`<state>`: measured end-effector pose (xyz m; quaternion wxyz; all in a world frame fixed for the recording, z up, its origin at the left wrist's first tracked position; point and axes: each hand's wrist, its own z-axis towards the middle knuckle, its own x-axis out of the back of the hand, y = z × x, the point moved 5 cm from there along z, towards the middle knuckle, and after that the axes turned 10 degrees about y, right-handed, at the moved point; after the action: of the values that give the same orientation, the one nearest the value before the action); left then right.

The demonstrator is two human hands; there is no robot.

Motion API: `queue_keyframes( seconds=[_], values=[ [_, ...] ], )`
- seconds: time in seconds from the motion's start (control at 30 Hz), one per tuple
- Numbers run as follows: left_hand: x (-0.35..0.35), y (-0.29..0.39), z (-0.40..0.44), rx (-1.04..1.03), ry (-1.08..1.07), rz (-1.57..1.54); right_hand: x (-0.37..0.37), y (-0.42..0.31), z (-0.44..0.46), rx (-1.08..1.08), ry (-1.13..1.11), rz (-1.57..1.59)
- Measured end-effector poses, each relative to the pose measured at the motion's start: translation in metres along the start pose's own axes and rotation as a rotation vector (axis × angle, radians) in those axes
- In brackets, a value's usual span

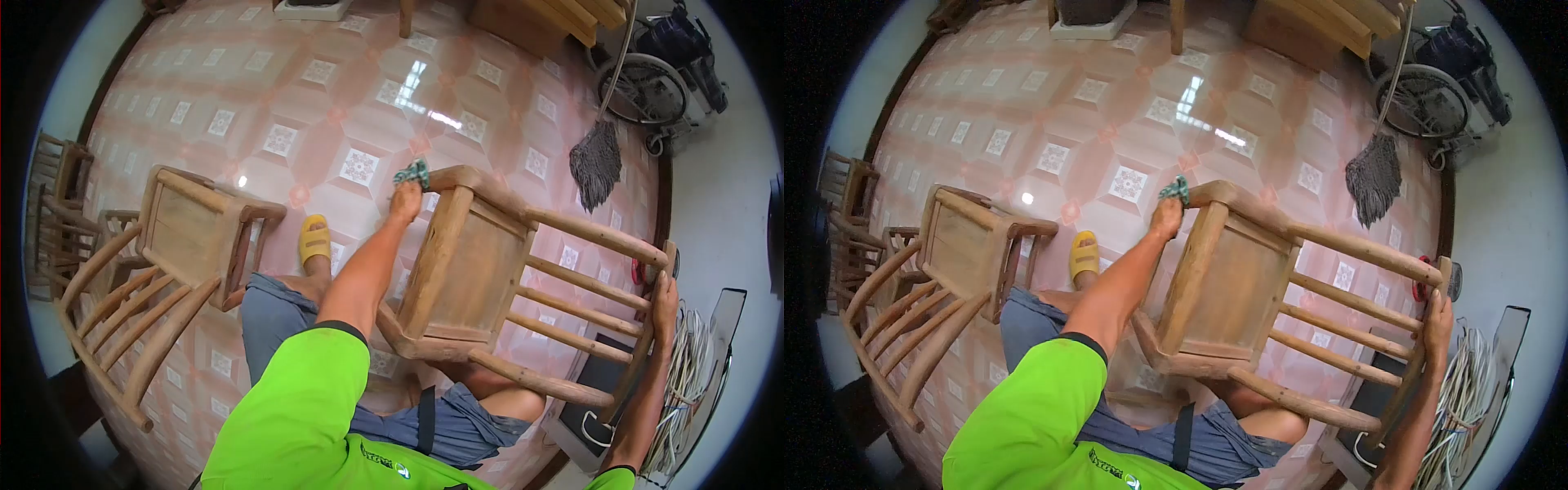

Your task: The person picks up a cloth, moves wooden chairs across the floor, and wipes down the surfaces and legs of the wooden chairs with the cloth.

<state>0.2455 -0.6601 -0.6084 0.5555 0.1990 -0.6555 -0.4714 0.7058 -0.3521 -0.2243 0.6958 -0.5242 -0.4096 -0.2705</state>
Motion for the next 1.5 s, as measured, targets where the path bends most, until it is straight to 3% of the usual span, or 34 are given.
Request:
queue_keyframes(
  seconds=[0.07,0.1,0.2,0.37,0.47,0.5,0.57,0.63,0.7,0.73,0.83,0.97,1.03,1.1,1.23,1.33,1.5],
  values=[
    [0.0,-0.02,-0.004,0.218,-0.226,0.097,0.001,-0.005,-0.003,0.017,-0.006,-0.001],
    [-0.002,-0.016,-0.006,0.218,-0.235,0.096,0.002,-0.008,-0.003,0.007,-0.006,-0.014],
    [-0.004,-0.014,-0.006,0.483,-0.184,-0.171,0.001,-0.018,-0.006,-0.026,-0.001,-0.039],
    [0.03,0.066,0.013,0.326,-0.103,-0.329,0.0,-0.045,-0.015,-0.06,-0.004,-0.033],
    [0.06,0.119,0.012,0.083,-0.154,-0.174,0.001,-0.06,-0.015,-0.023,0.029,-0.094],
    [0.066,0.122,0.004,0.068,-0.149,-0.174,0.0,-0.069,-0.016,0.019,0.037,-0.149],
    [0.08,0.136,-0.022,-0.324,-0.044,-0.048,-0.004,-0.076,-0.017,-0.033,0.043,-0.078],
    [0.093,0.129,-0.049,-0.389,-0.064,-0.042,-0.007,-0.082,-0.016,0.087,0.063,-0.1],
    [0.104,0.121,-0.081,-0.464,-0.277,0.267,-0.003,-0.13,-0.042,-0.012,0.02,-0.032],
    [0.105,0.11,-0.095,-0.56,-0.272,0.323,-0.005,-0.14,-0.048,-0.026,0.019,-0.022],
    [0.137,0.103,-0.139,-0.48,-0.313,0.317,-0.008,-0.161,-0.058,-0.037,0.013,0.092],
    [0.167,0.075,-0.2,-0.43,-0.432,0.448,-0.018,-0.167,-0.054,-0.01,0.051,-0.041],
    [0.18,0.08,-0.227,-0.383,-0.456,0.482,-0.016,-0.162,-0.056,0.035,-0.009,0.134],
    [0.184,0.079,-0.24,-0.333,-0.49,0.505,-0.015,-0.17,-0.062,0.042,-0.005,0.11],
    [0.167,0.074,-0.222,-0.271,-0.474,0.51,-0.015,-0.173,-0.06,0.028,0.028,0.061],
    [0.149,0.079,-0.178,-0.363,-0.343,0.484,-0.021,-0.16,-0.05,0.058,0.045,0.021],
    [0.099,0.084,-0.089,-0.348,-0.341,0.446,-0.016,-0.173,-0.058,0.006,0.039,0.054]
  ],
)
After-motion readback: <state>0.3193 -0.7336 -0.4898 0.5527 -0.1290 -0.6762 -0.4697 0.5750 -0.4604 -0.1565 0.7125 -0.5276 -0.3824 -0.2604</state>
